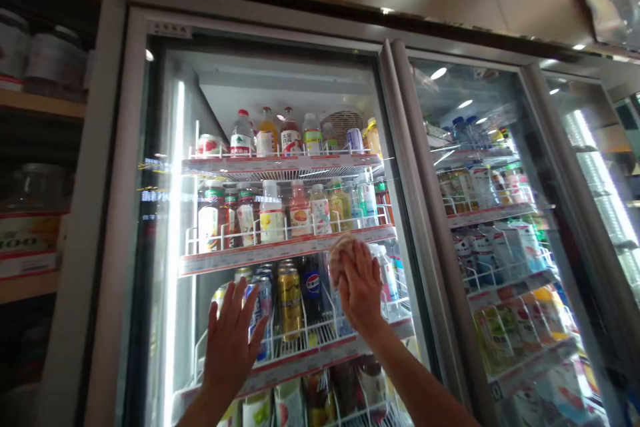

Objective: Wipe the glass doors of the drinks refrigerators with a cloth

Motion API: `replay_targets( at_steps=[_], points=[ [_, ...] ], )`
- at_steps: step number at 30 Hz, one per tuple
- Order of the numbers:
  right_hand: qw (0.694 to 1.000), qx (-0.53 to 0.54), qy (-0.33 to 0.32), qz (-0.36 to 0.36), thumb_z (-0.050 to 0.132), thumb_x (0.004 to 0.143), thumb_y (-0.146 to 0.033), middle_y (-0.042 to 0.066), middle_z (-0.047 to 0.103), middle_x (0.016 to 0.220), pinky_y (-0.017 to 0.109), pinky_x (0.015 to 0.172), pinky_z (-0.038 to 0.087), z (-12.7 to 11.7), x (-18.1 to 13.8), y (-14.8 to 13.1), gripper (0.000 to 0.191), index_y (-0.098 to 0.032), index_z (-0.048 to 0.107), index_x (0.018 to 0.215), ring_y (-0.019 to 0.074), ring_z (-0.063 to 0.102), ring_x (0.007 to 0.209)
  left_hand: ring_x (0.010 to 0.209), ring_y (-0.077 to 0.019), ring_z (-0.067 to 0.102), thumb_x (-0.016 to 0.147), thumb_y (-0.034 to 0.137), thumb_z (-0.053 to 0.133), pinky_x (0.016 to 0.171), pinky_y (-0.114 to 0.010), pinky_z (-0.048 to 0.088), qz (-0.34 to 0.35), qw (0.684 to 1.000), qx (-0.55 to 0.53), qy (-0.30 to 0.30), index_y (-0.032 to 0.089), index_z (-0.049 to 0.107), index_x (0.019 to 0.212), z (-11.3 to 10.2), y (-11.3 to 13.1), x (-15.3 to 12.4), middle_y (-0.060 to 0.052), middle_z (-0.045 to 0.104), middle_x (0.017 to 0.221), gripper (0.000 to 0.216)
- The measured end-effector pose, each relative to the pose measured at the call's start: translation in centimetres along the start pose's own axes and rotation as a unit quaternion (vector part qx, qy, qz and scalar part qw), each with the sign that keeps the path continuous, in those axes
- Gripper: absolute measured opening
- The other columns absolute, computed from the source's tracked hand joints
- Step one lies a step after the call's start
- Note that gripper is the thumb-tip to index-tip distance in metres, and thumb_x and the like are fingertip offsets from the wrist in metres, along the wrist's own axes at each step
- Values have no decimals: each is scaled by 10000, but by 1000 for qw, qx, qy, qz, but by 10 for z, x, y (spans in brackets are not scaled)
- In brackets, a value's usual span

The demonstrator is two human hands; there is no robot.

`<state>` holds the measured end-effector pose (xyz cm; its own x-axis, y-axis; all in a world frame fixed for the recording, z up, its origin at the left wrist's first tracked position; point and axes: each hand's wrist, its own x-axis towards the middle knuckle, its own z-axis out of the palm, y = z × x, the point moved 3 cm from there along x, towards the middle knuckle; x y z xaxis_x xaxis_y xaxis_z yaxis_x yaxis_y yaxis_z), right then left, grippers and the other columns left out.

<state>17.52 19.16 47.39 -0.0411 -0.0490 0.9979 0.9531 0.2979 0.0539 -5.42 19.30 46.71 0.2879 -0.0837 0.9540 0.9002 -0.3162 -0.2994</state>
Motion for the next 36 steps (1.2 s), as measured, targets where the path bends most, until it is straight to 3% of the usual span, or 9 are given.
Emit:
replay_targets(
  at_steps=[2,6,10,12,17,22,27,33,36],
  points=[
    [999,-3,15,31,370,876,-171,108,207,1508,534,1038,297,0,-3,1,487,-202,397,1361,297,238,1370,1396,-218,150,859,229,476,1146,-428,108,-3,1000,2,2,190,178,1433,0,1,0,-103,240,1487,647],
    [987,32,-101,-117,422,854,-191,64,257,1497,506,1081,256,3,-12,-3,481,-232,437,1333,267,207,1384,1398,-212,141,861,237,475,1148,-420,104,-3,1000,3,4,186,186,1431,1,1,-1,-100,243,1486,641],
    [999,-26,6,39,377,885,-186,93,236,1500,550,1056,262,-4,-1,24,484,-227,387,1368,287,262,1361,1397,-214,147,859,233,478,1146,-423,109,-4,1000,6,3,186,187,1430,2,2,-2,-101,246,1486,643],
    [997,-25,36,68,377,886,-188,97,192,1513,546,1046,281,-5,0,25,501,-226,357,1385,296,247,1365,1398,-213,146,860,227,475,1147,-426,107,-9,1000,12,2,189,183,1431,2,2,-3,-100,237,1489,643],
    [986,44,-86,-136,433,855,-184,60,257,1497,489,1091,245,0,-17,3,482,-238,427,1334,265,232,1375,1400,-205,133,864,216,466,1149,-424,97,-13,1000,22,3,208,177,1432,2,4,-3,-79,216,1498,638],
    [999,-1,45,22,377,883,-182,89,166,1521,515,1057,272,-8,-7,27,497,-219,357,1378,278,218,1378,1400,-200,136,866,181,445,1149,-430,99,-37,999,19,4,237,161,1434,2,11,-4,-59,198,1504,637],
    [983,45,-99,-151,424,861,-208,51,280,1489,479,1085,268,-6,-13,14,441,-232,468,1299,256,243,1372,1400,-218,133,861,162,440,1145,-456,124,-63,998,11,-19,248,153,1435,1,17,-8,-56,209,1502,648],
    [1000,3,11,20,382,878,-180,115,195,1510,549,1040,308,-13,-12,47,472,-183,411,1349,306,226,1373,1399,-217,136,849,166,451,1151,-445,104,-29,999,1,-24,212,156,1437,-2,33,-11,-74,204,1502,659],
    [989,27,-90,-113,420,858,-190,82,255,1496,500,1067,305,-16,-37,42,479,-200,428,1337,285,224,1377,1399,-201,135,843,187,466,1157,-425,74,-3,999,0,-46,188,158,1437,2,47,-16,-87,275,1476,669]
  ],
)
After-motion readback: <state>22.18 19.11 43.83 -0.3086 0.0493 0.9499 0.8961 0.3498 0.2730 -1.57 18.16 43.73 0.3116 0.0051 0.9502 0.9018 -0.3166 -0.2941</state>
